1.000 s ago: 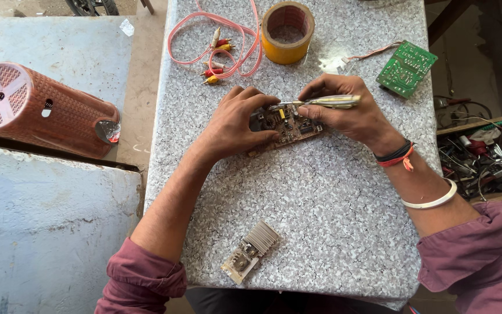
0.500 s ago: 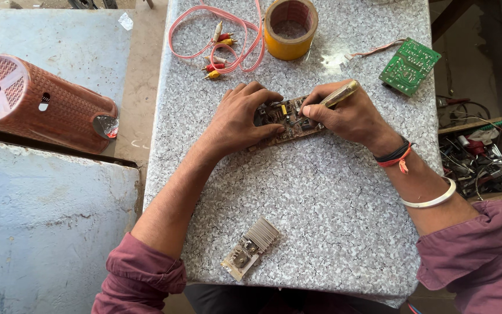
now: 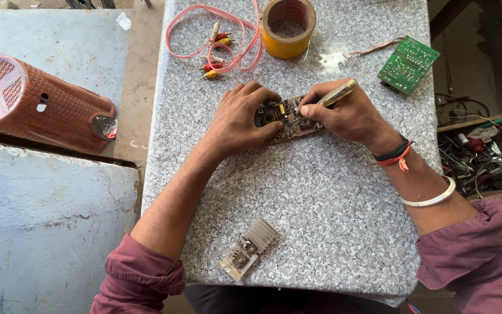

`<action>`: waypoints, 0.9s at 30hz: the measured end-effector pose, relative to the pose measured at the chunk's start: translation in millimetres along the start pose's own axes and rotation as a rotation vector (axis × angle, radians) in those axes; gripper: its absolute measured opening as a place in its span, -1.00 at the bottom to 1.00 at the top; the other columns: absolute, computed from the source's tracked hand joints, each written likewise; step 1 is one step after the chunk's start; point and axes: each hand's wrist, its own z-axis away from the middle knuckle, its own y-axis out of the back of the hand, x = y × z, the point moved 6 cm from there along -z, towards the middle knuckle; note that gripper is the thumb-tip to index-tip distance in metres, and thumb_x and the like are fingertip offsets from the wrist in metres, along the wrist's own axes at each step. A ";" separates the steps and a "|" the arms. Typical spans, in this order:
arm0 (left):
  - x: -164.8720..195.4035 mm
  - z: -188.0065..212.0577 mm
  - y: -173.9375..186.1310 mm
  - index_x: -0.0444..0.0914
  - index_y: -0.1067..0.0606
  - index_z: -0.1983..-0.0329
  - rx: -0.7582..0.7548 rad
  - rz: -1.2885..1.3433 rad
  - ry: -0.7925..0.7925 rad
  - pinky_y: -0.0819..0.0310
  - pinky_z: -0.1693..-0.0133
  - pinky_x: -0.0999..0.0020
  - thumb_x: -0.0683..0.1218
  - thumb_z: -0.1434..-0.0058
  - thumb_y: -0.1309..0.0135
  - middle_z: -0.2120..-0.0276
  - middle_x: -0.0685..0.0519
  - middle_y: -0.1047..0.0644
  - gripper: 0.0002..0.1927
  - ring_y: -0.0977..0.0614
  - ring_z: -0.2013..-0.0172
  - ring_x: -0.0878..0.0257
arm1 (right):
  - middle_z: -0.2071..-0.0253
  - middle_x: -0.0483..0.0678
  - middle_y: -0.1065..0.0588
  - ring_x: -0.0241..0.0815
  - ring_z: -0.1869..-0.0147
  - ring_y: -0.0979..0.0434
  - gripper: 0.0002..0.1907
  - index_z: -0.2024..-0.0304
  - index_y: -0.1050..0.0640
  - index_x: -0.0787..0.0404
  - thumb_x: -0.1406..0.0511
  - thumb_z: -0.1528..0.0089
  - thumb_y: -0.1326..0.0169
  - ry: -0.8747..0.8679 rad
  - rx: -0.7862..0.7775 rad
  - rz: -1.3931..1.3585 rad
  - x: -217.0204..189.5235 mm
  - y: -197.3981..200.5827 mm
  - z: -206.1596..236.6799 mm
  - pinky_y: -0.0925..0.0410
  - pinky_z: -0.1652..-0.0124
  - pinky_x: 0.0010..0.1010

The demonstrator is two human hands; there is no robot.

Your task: The person uses a small screwdriver to adjust components on a green circuit board. They flip the board over and continue adjusting components on the other side. The person works at a table with various electronic parts and tools nearby.

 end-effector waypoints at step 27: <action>-0.2 0.0 -0.9 -0.16 -0.57 -0.03 0.025 0.045 -0.001 -0.27 -0.08 0.11 0.15 -0.03 -0.35 0.11 0.05 -0.51 -0.46 -0.48 0.00 0.10 | 0.40 -0.06 -0.60 -0.37 0.33 -0.57 -0.78 0.22 -0.65 0.34 0.26 -0.27 -0.19 -0.026 0.026 -0.061 1.9 1.8 0.5 -0.44 0.33 -0.52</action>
